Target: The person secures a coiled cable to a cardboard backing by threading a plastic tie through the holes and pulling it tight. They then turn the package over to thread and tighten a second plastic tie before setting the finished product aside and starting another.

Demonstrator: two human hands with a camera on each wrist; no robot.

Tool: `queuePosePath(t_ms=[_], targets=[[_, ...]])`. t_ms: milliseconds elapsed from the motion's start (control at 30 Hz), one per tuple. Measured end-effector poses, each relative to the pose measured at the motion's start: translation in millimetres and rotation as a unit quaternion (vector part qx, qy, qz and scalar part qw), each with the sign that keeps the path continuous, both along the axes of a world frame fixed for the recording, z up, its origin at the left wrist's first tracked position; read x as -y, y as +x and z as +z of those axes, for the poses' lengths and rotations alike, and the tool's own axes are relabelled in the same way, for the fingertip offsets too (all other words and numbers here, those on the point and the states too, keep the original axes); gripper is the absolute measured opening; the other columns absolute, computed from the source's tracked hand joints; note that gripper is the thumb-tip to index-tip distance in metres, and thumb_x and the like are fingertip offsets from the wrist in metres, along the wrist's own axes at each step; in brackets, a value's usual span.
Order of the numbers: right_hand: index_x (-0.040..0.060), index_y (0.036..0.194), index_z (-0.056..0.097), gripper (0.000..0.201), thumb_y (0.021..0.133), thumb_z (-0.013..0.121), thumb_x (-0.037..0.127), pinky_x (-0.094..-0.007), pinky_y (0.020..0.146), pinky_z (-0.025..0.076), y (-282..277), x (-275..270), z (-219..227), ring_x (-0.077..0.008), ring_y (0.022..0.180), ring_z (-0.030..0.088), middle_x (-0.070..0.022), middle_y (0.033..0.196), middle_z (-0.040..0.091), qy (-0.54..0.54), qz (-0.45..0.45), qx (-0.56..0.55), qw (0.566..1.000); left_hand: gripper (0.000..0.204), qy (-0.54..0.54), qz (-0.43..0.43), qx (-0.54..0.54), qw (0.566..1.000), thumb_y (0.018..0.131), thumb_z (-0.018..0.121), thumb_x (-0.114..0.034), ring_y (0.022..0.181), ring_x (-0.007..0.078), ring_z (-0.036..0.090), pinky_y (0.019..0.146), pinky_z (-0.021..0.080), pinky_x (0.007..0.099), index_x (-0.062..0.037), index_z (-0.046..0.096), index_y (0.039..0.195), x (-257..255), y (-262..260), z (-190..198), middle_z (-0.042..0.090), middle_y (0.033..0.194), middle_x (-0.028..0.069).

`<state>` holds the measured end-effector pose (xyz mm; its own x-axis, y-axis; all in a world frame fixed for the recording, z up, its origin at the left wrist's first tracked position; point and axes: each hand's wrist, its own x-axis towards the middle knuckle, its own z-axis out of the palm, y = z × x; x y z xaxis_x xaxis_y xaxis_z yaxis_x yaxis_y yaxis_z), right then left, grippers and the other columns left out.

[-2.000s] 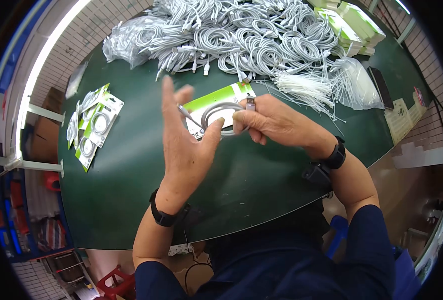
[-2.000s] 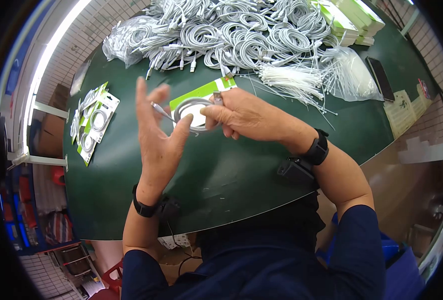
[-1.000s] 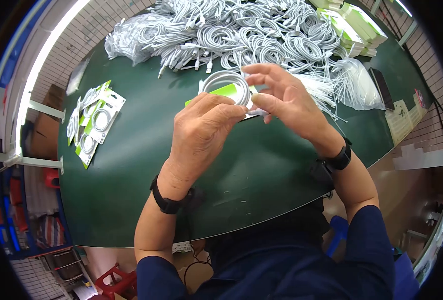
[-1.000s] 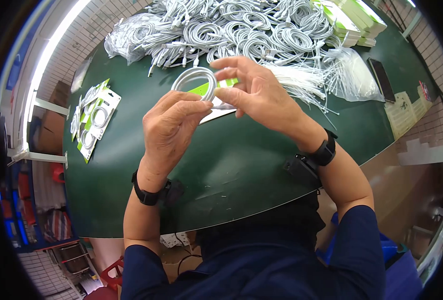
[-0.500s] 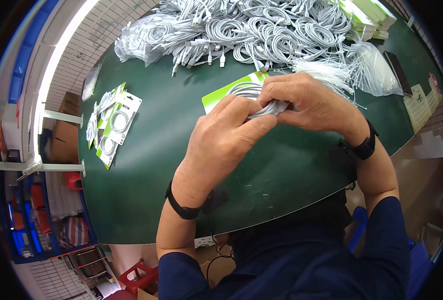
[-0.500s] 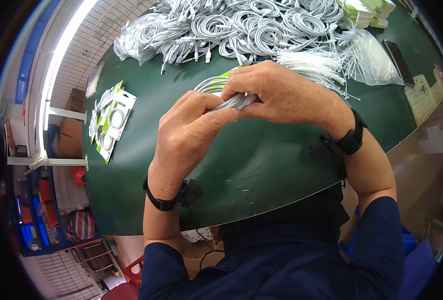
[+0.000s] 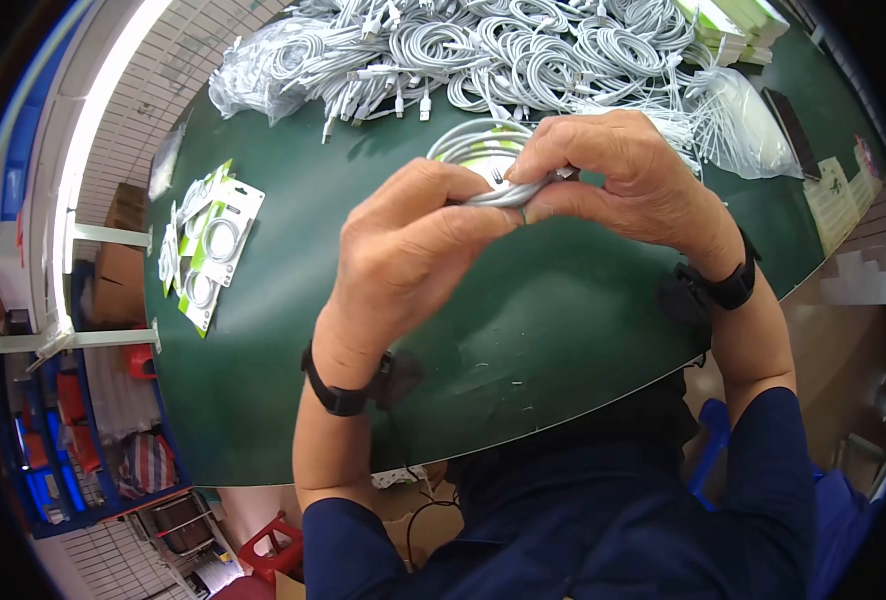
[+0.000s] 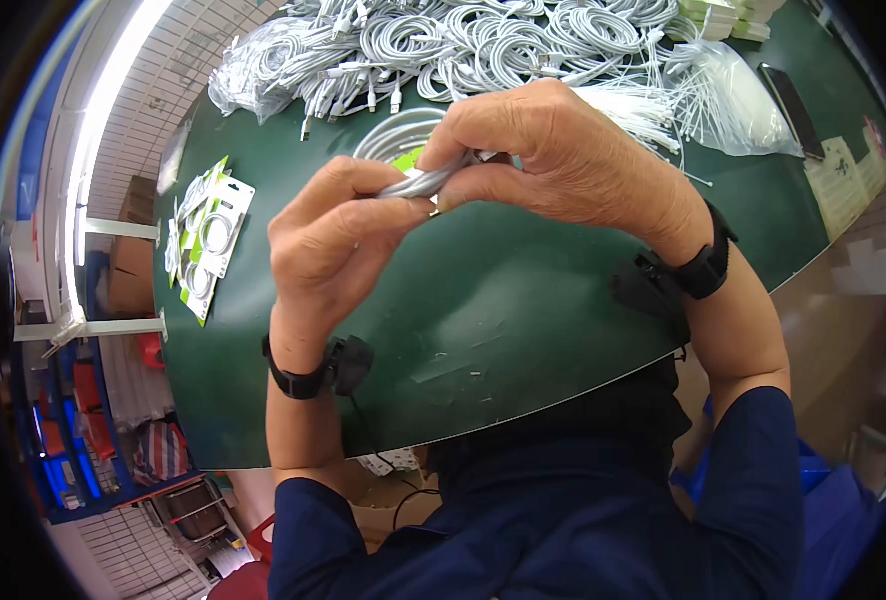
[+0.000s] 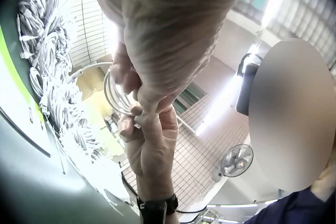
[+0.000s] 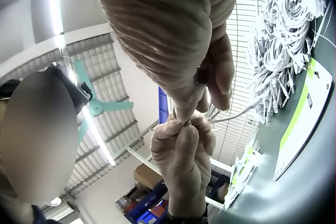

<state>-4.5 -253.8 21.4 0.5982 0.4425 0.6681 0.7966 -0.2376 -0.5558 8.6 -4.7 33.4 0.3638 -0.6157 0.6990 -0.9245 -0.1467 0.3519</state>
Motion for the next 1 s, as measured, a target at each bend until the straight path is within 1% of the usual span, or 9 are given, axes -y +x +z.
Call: queuePosePath(t_ms=[167, 267, 300, 400, 433, 567, 767, 867, 1000], targets=[[0.0045, 0.103, 0.075, 0.020, 0.085, 0.084, 0.009, -0.0307, 0.070, 0.058, 0, 5, 5, -0.0183, 0.080, 0.075, -0.0070, 0.090, 0.077, 0.025, -0.074, -0.002, 0.997, 0.030, -0.046, 0.029, 0.024, 0.998, 0.076, 0.083, 0.008, 0.095, 0.0218, 0.072, 0.076, 0.060, 0.0311, -0.0030, 0.078, 0.103, 6, 8, 5, 0.068, 0.125, 0.0168], [0.0044, 0.102, 0.075, 0.018, 0.086, 0.083, 0.008, -0.0283, 0.072, 0.059, 6, 11, 0, -0.0162, 0.081, 0.075, -0.0064, 0.092, 0.077, 0.067, -0.104, 0.009, 0.992, 0.032, -0.065, 0.151, 0.013, 0.986, 0.077, 0.081, 0.008, 0.102, 0.0216, 0.070, 0.080, 0.059, 0.0300, -0.0027, 0.077, 0.106, -5, 20, -12, 0.069, 0.124, 0.0158], [0.0042, 0.104, 0.075, 0.019, 0.087, 0.083, 0.007, -0.0266, 0.074, 0.060, 7, 13, 1, -0.0158, 0.082, 0.075, -0.0066, 0.093, 0.077, 0.056, -0.114, 0.009, 0.992, 0.041, 0.013, 0.163, -0.081, 0.983, 0.078, 0.085, -0.002, 0.117, 0.0275, 0.066, 0.092, 0.058, 0.0361, -0.0027, 0.074, 0.118, -9, 20, -14, 0.066, 0.132, 0.0165], [0.0049, 0.107, 0.074, 0.022, 0.087, 0.083, 0.008, -0.0270, 0.074, 0.060, 8, 8, -3, -0.0158, 0.083, 0.076, -0.0066, 0.094, 0.077, 0.055, -0.138, 0.036, 0.988, 0.061, 0.198, 0.195, -0.072, 0.958, 0.077, 0.089, -0.016, 0.130, 0.0354, 0.058, 0.107, 0.050, 0.0437, -0.0036, 0.067, 0.132, -7, 24, -39, 0.060, 0.141, 0.0182], [0.0055, 0.110, 0.072, 0.025, 0.087, 0.084, 0.010, -0.0269, 0.072, 0.059, 9, 5, -7, -0.0148, 0.080, 0.074, -0.0061, 0.092, 0.076, 0.057, -0.152, 0.030, 0.986, 0.075, 0.237, 0.189, -0.082, 0.949, 0.077, 0.091, -0.031, 0.139, 0.0417, 0.049, 0.116, 0.042, 0.0486, -0.0059, 0.060, 0.141, -10, 29, -50, 0.054, 0.148, 0.0208], [0.0059, 0.110, 0.071, 0.025, 0.088, 0.083, 0.011, -0.0262, 0.069, 0.056, 7, 6, -9, -0.0124, 0.076, 0.069, -0.0051, 0.087, 0.074, 0.054, -0.153, -0.023, 0.987, 0.081, 0.274, 0.200, -0.104, 0.935, 0.081, 0.088, -0.041, 0.138, 0.0433, 0.051, 0.116, 0.042, 0.0491, -0.0040, 0.055, 0.145, -15, 39, -69, 0.053, 0.151, 0.0236], [0.0056, 0.110, 0.072, 0.021, 0.091, 0.081, 0.011, -0.0242, 0.068, 0.055, 7, 4, -8, -0.0086, 0.074, 0.067, -0.0035, 0.085, 0.074, 0.084, -0.124, -0.060, 0.987, 0.065, 0.294, 0.195, -0.060, 0.934, 0.094, 0.076, -0.038, 0.135, 0.0451, 0.053, 0.115, 0.042, 0.0485, -0.0042, 0.054, 0.145, -15, 41, -70, 0.058, 0.144, 0.0268], [0.0046, 0.110, 0.072, 0.020, 0.093, 0.079, 0.010, -0.0234, 0.070, 0.056, 7, 4, -9, -0.0080, 0.074, 0.068, -0.0032, 0.087, 0.075, 0.104, -0.119, -0.088, 0.984, 0.054, 0.308, 0.175, -0.044, 0.934, 0.100, 0.068, -0.034, 0.123, 0.0433, 0.062, 0.107, 0.049, 0.0487, -0.0041, 0.055, 0.143, -23, 49, -67, 0.063, 0.137, 0.0258], [0.0020, 0.111, 0.071, 0.018, 0.095, 0.077, 0.008, -0.0232, 0.071, 0.058, 6, 5, -6, -0.0084, 0.076, 0.070, -0.0041, 0.089, 0.075, 0.117, -0.113, -0.145, 0.976, 0.037, 0.322, 0.171, 0.002, 0.931, 0.099, 0.064, -0.016, 0.099, 0.0364, 0.071, 0.086, 0.058, 0.0460, -0.0049, 0.060, 0.133, -19, 51, -54, 0.072, 0.115, 0.0177]])
